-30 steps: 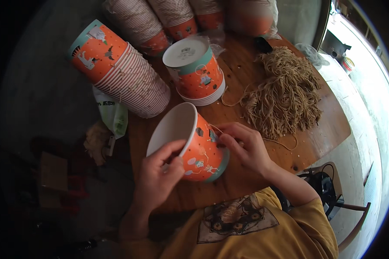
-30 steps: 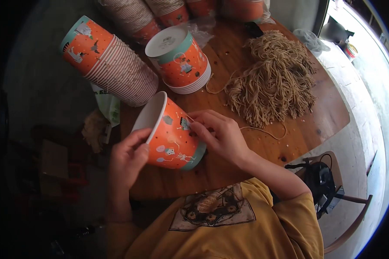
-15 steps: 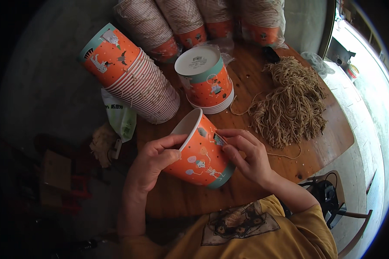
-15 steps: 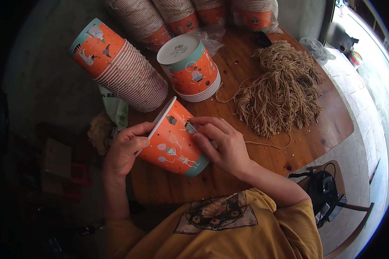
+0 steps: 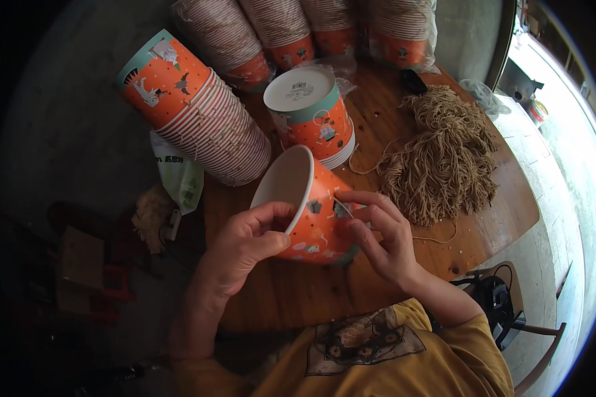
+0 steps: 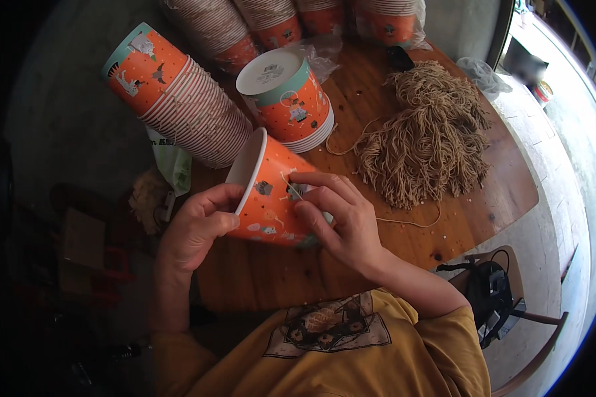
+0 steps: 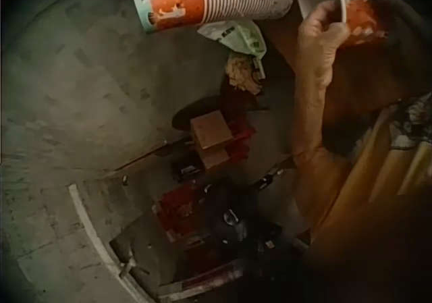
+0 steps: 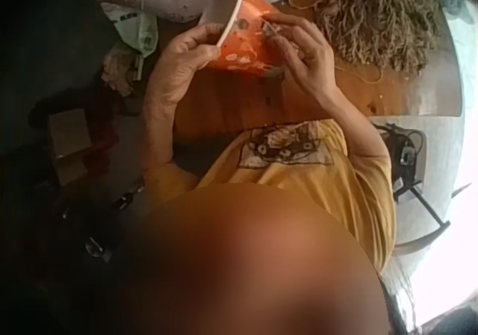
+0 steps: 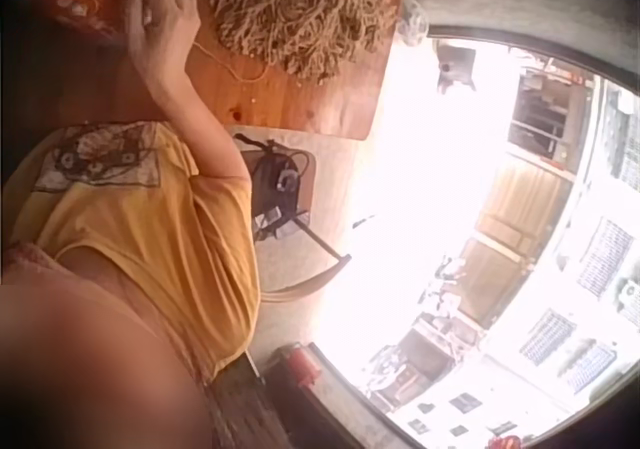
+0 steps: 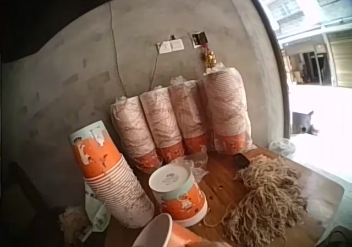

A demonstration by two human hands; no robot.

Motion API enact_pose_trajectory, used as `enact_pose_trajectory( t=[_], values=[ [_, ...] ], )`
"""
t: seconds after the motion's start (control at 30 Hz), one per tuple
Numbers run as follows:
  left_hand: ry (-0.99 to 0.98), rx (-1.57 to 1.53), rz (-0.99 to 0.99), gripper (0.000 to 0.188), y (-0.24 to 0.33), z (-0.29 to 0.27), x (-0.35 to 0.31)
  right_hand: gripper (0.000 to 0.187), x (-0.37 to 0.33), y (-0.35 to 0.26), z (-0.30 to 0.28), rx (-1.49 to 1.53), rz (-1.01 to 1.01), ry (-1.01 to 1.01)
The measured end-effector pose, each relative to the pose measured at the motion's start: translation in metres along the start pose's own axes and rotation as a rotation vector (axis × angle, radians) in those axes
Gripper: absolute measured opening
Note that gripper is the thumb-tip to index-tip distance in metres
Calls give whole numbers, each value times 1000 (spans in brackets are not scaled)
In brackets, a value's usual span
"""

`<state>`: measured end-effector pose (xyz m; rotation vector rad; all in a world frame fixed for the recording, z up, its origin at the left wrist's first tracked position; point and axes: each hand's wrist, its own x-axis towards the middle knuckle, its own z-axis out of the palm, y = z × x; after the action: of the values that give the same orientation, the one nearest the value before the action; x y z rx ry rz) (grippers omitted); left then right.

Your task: Attaching rope handles to paper Halloween buckets by threading them through pre-punched holes.

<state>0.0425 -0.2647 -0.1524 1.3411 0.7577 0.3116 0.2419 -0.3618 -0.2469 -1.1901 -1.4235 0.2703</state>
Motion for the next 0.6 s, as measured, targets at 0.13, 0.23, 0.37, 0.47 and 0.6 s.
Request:
enact_pose_trajectory(
  t=[0.13,0.23,0.37,0.47,0.6],
  values=[
    [4,36,28,35,-1,5,5,11,5,-7,-4,-72,-206,-58],
    [-23,23,39,34,-2,6,10,14,4,-10,1,-171,-353,-70],
    [-36,85,14,34,-1,10,10,14,-3,-15,-2,24,-374,-268],
    [-41,66,24,34,-1,12,12,10,-10,-13,-4,128,-206,-198],
    [-35,34,50,35,-1,16,13,9,-4,-10,-8,67,-74,-98]
  ],
)
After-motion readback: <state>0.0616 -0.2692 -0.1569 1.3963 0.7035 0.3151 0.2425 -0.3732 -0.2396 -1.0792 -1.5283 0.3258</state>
